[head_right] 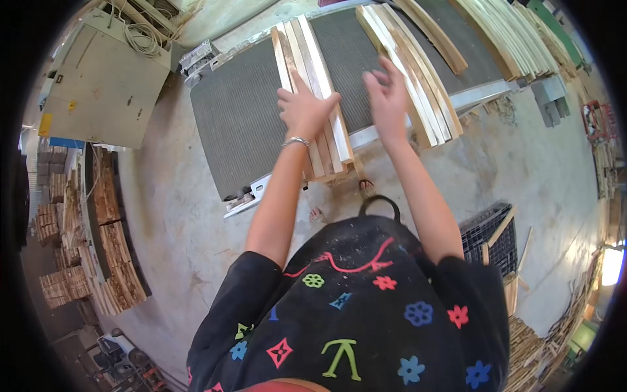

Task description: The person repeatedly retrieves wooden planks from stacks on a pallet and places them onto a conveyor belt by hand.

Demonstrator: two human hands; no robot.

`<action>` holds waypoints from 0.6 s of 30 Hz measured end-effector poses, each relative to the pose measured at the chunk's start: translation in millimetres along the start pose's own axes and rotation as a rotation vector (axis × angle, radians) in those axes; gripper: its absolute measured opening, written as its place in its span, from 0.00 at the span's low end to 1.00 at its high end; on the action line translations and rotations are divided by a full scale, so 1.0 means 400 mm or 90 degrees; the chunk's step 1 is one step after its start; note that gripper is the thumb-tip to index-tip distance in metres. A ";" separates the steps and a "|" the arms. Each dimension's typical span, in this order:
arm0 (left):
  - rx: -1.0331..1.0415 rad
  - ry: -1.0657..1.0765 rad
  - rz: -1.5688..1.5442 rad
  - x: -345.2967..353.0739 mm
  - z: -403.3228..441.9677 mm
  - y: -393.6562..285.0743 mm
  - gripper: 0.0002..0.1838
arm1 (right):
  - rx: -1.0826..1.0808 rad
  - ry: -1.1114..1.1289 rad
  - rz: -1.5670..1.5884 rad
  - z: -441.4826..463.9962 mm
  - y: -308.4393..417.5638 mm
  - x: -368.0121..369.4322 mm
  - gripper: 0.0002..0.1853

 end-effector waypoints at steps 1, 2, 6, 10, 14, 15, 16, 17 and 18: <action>-0.010 -0.019 0.001 0.007 0.010 0.002 0.61 | -0.020 0.026 0.084 -0.054 0.048 -0.047 0.22; -0.019 -0.035 0.008 0.012 0.013 -0.003 0.60 | -0.026 0.035 0.045 -0.116 0.075 -0.098 0.22; -0.037 -0.073 0.076 0.013 -0.029 0.007 0.57 | 0.007 -0.043 -0.043 -0.439 0.071 -0.292 0.24; -0.027 -0.080 0.113 0.006 -0.044 0.032 0.53 | 0.014 -0.288 -0.254 -0.756 0.034 -0.517 0.29; -0.061 -0.136 0.156 0.024 -0.063 0.014 0.53 | 0.082 -0.393 -0.240 -1.026 0.007 -0.804 0.32; -0.013 -0.175 0.047 0.009 -0.194 -0.092 0.47 | 0.089 -0.407 -0.245 -1.076 0.002 -0.881 0.32; 0.332 -0.385 0.128 -0.007 -0.291 -0.207 0.36 | 0.134 -0.416 -0.309 -1.138 0.007 -0.964 0.31; 0.638 -0.542 0.130 0.002 -0.254 -0.218 0.30 | 0.184 -0.431 -0.363 -1.211 0.001 -1.030 0.30; 0.655 -0.481 -0.001 0.046 -0.305 -0.339 0.33 | 0.236 -0.458 -0.427 -1.298 -0.011 -1.106 0.28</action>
Point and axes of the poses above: each hand's wrist, its own z-axis towards the middle knuckle, its own x-axis out of the palm, y = z × x, the point moved 8 cm from there along z, towards the middle knuckle, and after that the axes turned 13 degrees about y, right-handed, at the moved point
